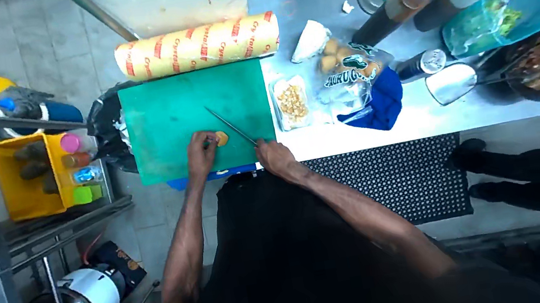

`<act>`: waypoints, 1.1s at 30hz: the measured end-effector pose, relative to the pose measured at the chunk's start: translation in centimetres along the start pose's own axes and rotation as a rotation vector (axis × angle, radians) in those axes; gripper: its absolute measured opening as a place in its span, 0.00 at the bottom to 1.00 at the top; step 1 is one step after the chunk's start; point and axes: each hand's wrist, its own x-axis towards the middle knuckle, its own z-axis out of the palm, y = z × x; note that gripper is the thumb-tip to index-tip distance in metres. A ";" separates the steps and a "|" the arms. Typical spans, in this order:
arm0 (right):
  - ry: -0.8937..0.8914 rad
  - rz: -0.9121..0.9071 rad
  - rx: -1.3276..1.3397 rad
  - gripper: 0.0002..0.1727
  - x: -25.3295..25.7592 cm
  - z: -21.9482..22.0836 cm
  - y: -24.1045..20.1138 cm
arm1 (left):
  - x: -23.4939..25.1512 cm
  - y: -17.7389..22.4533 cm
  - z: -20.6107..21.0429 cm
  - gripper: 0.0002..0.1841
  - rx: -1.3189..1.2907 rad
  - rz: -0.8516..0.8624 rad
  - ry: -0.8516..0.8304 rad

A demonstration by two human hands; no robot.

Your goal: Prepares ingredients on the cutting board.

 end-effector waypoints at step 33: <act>-0.024 0.014 -0.124 0.22 2.3 0.0 -4.4 | 0.0 -1.9 2.7 0.10 -0.109 0.190 0.164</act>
